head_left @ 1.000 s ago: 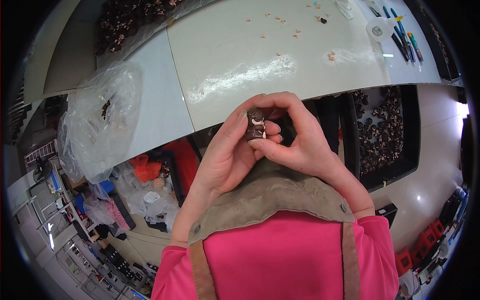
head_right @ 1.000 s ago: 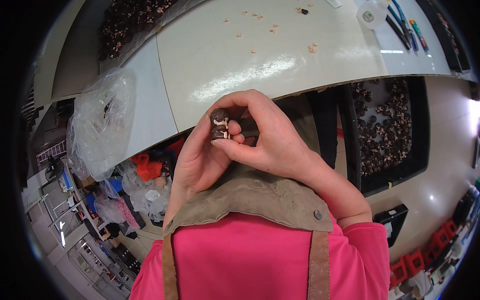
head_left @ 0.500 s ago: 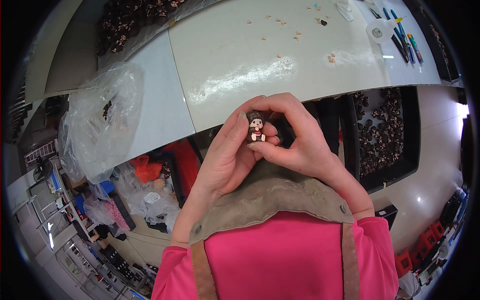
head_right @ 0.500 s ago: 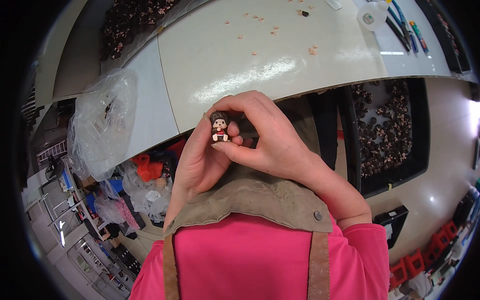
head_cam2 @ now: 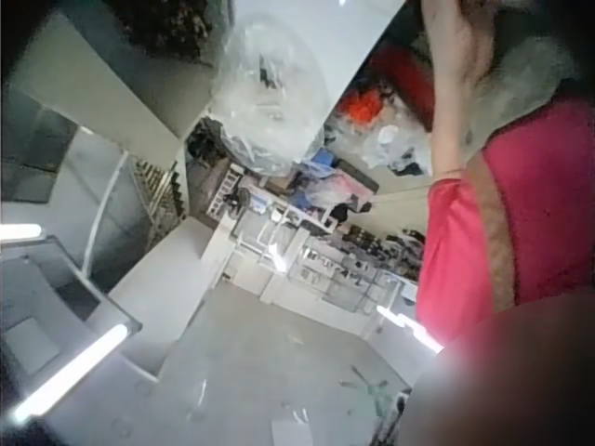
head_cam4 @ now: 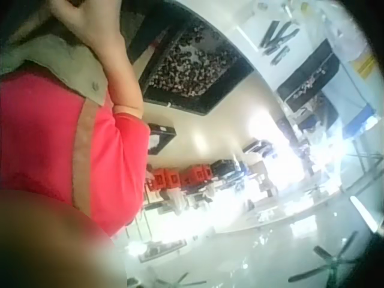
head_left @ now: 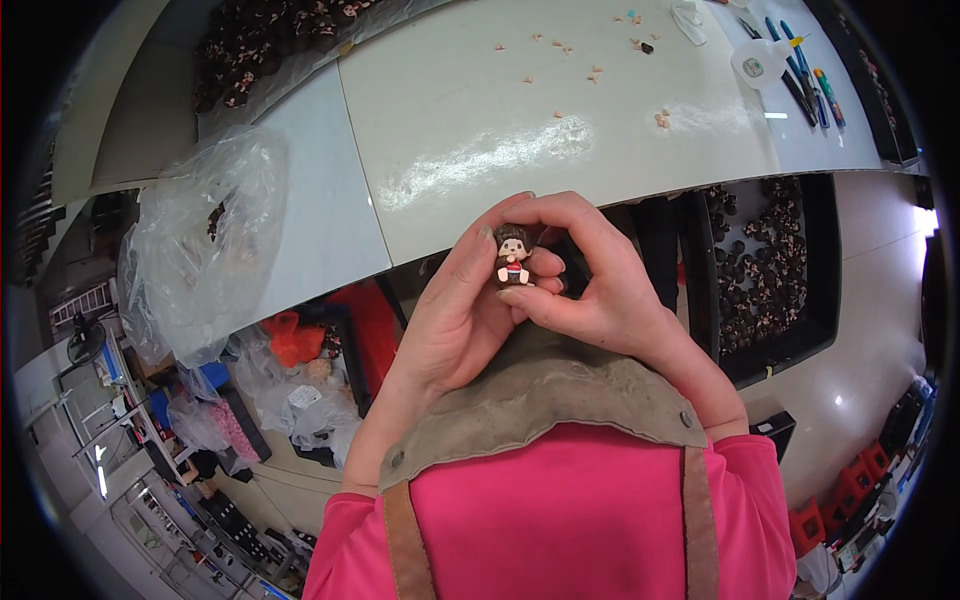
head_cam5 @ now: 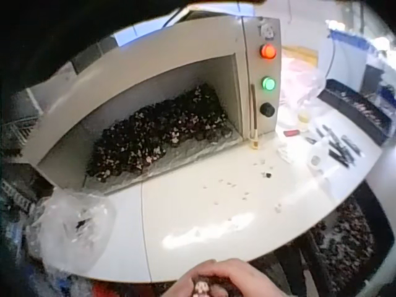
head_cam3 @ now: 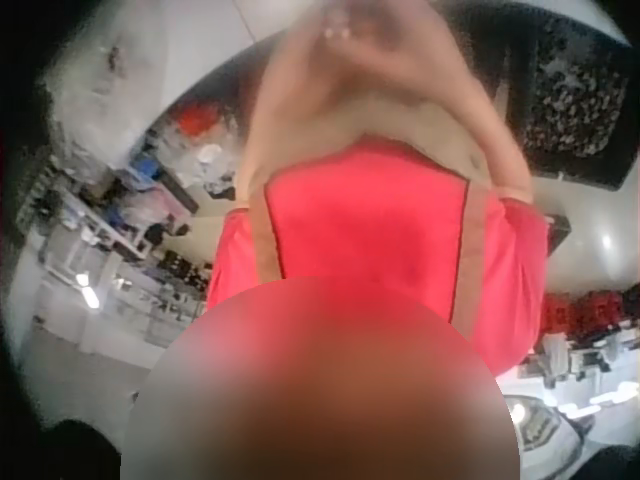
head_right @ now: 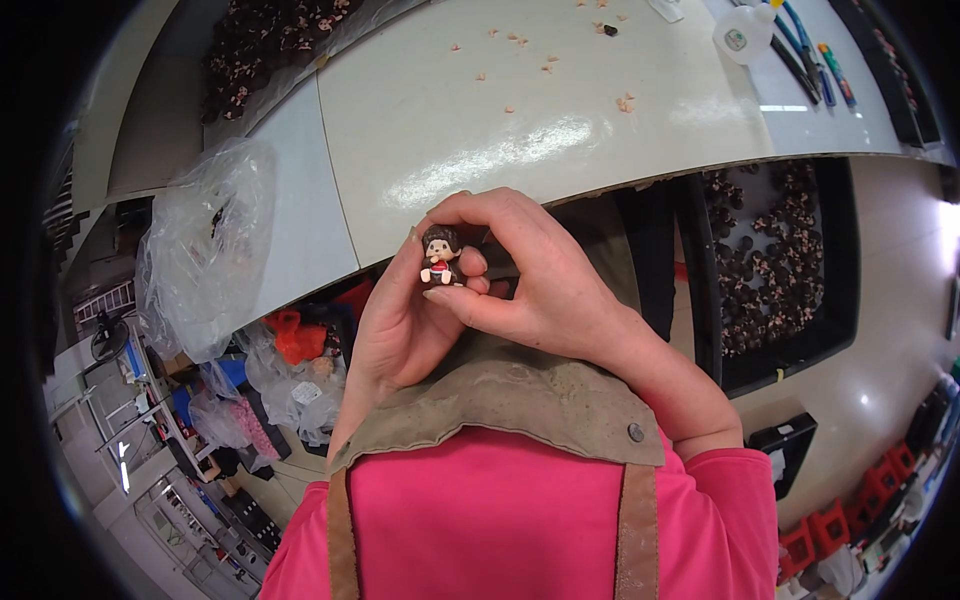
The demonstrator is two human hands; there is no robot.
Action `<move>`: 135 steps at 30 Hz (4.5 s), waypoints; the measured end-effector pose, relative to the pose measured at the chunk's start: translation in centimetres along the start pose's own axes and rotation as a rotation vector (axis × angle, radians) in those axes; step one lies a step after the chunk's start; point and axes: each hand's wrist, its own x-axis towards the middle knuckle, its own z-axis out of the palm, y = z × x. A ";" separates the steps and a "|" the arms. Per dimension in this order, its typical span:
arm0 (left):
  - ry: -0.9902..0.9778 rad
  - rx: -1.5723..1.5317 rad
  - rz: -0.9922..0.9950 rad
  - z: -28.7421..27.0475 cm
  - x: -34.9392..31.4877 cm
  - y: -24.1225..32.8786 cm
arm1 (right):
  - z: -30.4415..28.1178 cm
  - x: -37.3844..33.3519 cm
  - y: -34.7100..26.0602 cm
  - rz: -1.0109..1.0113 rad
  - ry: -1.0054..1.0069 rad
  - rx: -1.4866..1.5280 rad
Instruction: Assembling small plastic toy figures by gluing pieces together and attaching accessories.
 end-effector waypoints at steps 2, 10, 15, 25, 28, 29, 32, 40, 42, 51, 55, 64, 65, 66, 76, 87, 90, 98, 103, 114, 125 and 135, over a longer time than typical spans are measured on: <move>0.005 -0.005 -0.004 0.1 0.0 0.0 | 0.0 0.0 -0.1 0.021 -0.005 0.014; 0.026 0.004 -0.026 0.2 -0.2 -0.1 | 0.0 0.1 -0.4 0.021 0.005 0.008; 0.008 0.021 -0.023 0.2 -0.2 -0.1 | 0.0 0.1 -0.4 -0.033 0.009 -0.019; 0.033 0.048 -0.011 0.3 -0.1 0.0 | 0.1 0.1 -0.4 -0.053 0.014 -0.034; 0.032 0.029 -0.006 0.3 -0.1 0.0 | 0.2 0.1 -0.4 -0.024 0.017 -0.026; 0.022 0.034 -0.002 0.3 -0.1 0.0 | 0.2 0.1 -0.4 -0.036 0.014 -0.029; 0.011 0.032 0.003 0.2 -0.1 0.1 | 0.2 0.2 -0.2 -0.052 0.015 -0.033; 0.004 0.011 0.024 0.1 0.0 0.1 | 0.4 0.2 -0.2 -0.028 0.005 -0.024; 0.009 0.024 0.030 0.1 -0.1 0.1 | 0.3 0.2 -0.2 -0.041 -0.005 -0.037; 0.021 0.051 0.027 0.1 0.0 0.1 | 0.4 0.0 -0.1 -0.054 0.008 -0.018; 0.034 0.066 0.026 0.0 0.0 0.1 | 0.3 0.0 -0.1 -0.056 -0.006 -0.047; 0.041 0.030 0.020 0.5 -0.1 0.3 | 0.2 -0.3 -0.2 0.039 -0.001 0.004; 0.088 0.042 0.029 0.8 -0.1 0.3 | 0.2 -0.3 -0.2 0.054 0.003 0.008; 0.135 0.055 0.038 0.9 -0.1 0.2 | 0.1 -0.3 -0.3 0.069 0.007 0.013; 0.110 0.091 0.046 0.3 -0.2 -0.1 | -0.3 -0.3 -0.3 0.138 0.004 0.053; 0.161 0.181 0.113 1.2 -0.4 0.1 | -0.4 -0.5 0.4 0.011 0.112 0.105; 0.147 0.250 0.138 1.0 -0.6 0.1 | -1.3 -0.4 0.0 -0.080 0.079 -0.070; 0.075 0.510 0.216 1.2 -0.7 0.6 | -1.1 -0.9 0.0 0.018 0.134 0.105; 0.083 0.616 0.254 1.3 -1.0 0.9 | -1.2 -0.9 0.0 -0.005 0.114 0.061; 0.125 0.591 0.214 1.1 -1.3 0.9 | -1.0 -0.8 0.1 -0.005 0.101 0.072; 0.107 0.613 0.252 0.8 -1.1 0.8 | -0.7 -0.8 0.3 0.003 0.098 0.097; 0.091 0.744 0.271 0.8 -0.9 1.1 | -0.8 -1.1 1.0 0.012 0.028 0.169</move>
